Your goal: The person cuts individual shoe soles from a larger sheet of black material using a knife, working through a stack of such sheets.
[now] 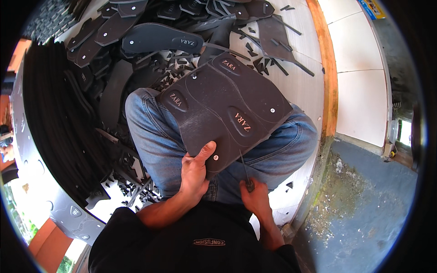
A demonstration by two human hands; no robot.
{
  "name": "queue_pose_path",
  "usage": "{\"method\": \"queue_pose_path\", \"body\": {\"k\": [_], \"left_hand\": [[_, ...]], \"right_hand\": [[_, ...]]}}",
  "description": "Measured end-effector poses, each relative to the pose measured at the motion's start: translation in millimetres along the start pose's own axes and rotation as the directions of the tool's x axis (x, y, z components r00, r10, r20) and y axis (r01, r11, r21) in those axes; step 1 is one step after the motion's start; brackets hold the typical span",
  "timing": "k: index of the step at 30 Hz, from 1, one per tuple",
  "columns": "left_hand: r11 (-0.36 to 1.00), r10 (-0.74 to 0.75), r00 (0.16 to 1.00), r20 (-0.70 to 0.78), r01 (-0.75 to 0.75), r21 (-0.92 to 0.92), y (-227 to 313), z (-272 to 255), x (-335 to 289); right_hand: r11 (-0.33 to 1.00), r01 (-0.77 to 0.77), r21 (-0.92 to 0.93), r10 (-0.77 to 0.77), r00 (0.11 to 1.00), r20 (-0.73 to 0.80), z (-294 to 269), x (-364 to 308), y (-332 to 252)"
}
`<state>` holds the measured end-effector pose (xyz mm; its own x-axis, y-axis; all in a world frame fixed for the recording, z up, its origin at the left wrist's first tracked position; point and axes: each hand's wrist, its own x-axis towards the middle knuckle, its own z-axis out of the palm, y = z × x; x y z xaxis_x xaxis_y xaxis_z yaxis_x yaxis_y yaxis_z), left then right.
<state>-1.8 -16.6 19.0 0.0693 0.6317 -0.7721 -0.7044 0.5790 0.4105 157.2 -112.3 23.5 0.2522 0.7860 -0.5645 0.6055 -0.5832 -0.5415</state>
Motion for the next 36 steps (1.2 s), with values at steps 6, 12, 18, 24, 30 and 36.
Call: {"method": "queue_pose_path", "body": {"k": [6, 12, 18, 24, 30, 36], "left_hand": [[0.999, -0.011, 1.000, 0.029, 0.010, 0.048, -2, -8, 5], [0.990, -0.065, 0.997, 0.046, 0.059, 0.127, 0, -13, 7], [0.990, -0.068, 0.996, 0.055, 0.060, 0.131, -2, -16, 9], [0.988, -0.086, 0.995, 0.057, 0.078, 0.133, 1, -19, 8], [0.989, -0.099, 0.994, 0.056, 0.092, 0.117, 3, -22, 7], [0.990, -0.105, 0.991, 0.080, 0.096, 0.105, 7, -25, 5]], "right_hand": [[0.999, 0.006, -0.039, -0.005, 1.000, 0.024, 6, 15, 4], [0.997, 0.009, -0.071, -0.007, 1.000, 0.028, 8, 31, -9], [0.997, 0.008, -0.077, -0.007, 1.000, 0.010, 15, 47, -23], [0.999, 0.025, -0.047, -0.023, 0.998, 0.060, 22, 61, -28], [0.983, 0.183, -0.007, -0.183, 0.982, 0.052, 30, 71, -27], [0.914, 0.406, -0.017, -0.406, 0.914, 0.018, 34, 86, -24]]}}
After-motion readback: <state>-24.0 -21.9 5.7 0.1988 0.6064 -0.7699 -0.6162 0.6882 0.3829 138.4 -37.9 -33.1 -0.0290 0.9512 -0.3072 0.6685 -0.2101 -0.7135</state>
